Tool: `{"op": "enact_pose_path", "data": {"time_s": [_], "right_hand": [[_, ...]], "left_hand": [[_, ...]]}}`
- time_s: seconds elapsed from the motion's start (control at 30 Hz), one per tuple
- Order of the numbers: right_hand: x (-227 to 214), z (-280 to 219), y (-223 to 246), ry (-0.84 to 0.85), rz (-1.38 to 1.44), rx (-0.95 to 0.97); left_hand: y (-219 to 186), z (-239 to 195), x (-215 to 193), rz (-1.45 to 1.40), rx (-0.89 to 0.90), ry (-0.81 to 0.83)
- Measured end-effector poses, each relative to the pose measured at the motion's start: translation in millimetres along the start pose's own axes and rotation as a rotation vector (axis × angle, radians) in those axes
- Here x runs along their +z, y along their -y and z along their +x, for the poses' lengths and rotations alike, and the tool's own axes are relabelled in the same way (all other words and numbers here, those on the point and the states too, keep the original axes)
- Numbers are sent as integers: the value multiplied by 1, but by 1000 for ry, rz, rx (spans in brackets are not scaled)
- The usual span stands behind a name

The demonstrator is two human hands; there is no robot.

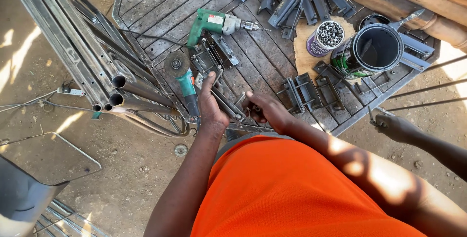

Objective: A worker is inspecting and sorting small metal brackets on a wooden workbench in a fabrication area.

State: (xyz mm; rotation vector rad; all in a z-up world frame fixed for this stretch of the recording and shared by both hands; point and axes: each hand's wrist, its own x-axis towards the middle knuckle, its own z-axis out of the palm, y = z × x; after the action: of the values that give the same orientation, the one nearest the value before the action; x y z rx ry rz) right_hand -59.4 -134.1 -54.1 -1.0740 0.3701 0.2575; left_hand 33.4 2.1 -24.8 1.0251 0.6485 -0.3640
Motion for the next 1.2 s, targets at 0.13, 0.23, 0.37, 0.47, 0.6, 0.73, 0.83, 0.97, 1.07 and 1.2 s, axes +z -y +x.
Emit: {"op": "enact_pose_path", "data": {"time_s": [0.13,0.23,0.37,0.47,0.6,0.73,0.83,0.97,1.07,1.2], "right_hand": [[2,5,-7,12,54,108],[-8,15,-21,108,239,161],[6,12,-4,102,265,177],[8,20,-4,124,230,140],[-4,22,-16,139,270,169],[9,24,-9,134,249,129],[-1,28,-22,166,239,160],[14,19,-3,186,256,143],[7,24,-11,182,206,146],[4,20,-18,161,283,188]], "left_hand": [[8,28,-9,-133,-62,161],[2,26,-8,-247,-95,256],[0,29,-11,-288,-88,296],[-2,29,-11,-269,-75,334],[-4,27,-11,-300,-73,361],[-1,30,-15,-271,-54,362],[-6,29,-15,-247,-63,370],[-7,29,-16,-258,-53,343],[-5,25,-17,-233,-50,334],[-4,23,-17,-214,-44,336]]}}
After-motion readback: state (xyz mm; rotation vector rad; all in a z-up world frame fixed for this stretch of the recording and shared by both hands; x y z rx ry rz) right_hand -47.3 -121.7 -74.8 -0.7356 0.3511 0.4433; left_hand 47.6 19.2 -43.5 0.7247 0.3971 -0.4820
